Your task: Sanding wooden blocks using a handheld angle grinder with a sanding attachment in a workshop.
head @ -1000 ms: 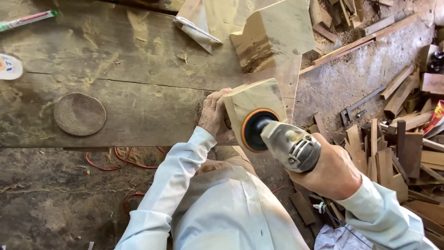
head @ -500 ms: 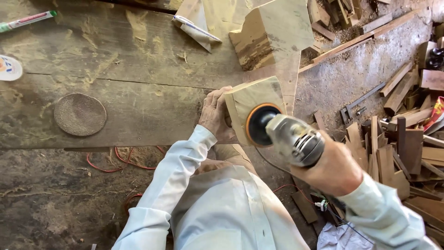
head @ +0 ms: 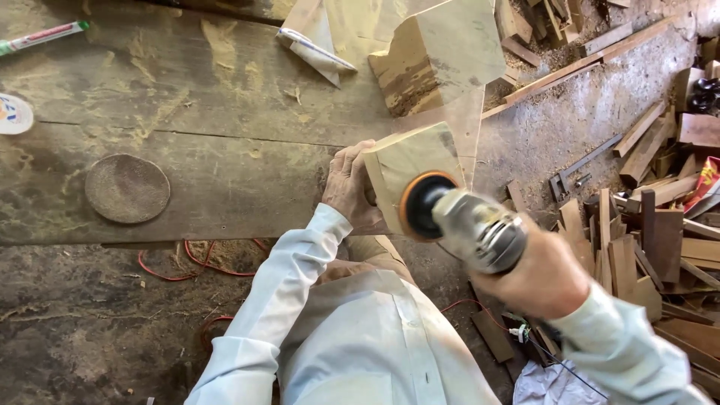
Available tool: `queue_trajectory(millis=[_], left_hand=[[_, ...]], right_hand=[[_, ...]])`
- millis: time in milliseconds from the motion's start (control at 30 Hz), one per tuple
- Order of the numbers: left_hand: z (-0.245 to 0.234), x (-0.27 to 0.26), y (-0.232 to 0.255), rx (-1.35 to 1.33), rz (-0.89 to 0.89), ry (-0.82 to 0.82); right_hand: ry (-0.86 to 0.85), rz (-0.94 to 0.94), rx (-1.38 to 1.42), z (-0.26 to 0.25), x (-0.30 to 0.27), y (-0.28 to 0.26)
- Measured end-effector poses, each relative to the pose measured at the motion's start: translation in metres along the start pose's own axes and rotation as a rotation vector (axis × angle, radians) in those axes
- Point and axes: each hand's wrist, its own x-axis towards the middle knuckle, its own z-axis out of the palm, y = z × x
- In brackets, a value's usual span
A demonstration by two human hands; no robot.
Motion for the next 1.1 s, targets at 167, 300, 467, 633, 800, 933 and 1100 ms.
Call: queue_trajectory(millis=[167,300,467,633,800,933,1100], left_hand=[[0.002,-0.003,-0.002,-0.008,-0.023,0.0],[0.002,-0.004,0.0,0.018,-0.043,-0.01],[0.003,-0.003,-0.003,0.014,-0.031,-0.016],[0.005,-0.005,-0.004,0.018,-0.034,-0.021],[0.006,-0.007,-0.005,0.053,-0.073,-0.042],[0.002,-0.006,-0.004,0.043,-0.063,-0.035],[0.002,-0.004,-0.002,0.047,-0.076,-0.047]], right_hand=[[0.001,0.179,-0.094,-0.009,0.003,-0.013],[-0.073,0.193,-0.061,-0.005,0.002,-0.01],[-0.02,0.231,-0.202,-0.012,0.003,-0.025],[-0.059,0.255,-0.175,-0.008,0.004,-0.022],[0.005,0.219,-0.193,-0.017,0.007,-0.027],[0.022,0.237,-0.228,-0.004,0.005,-0.015],[0.007,0.235,-0.216,-0.005,0.004,-0.016]])
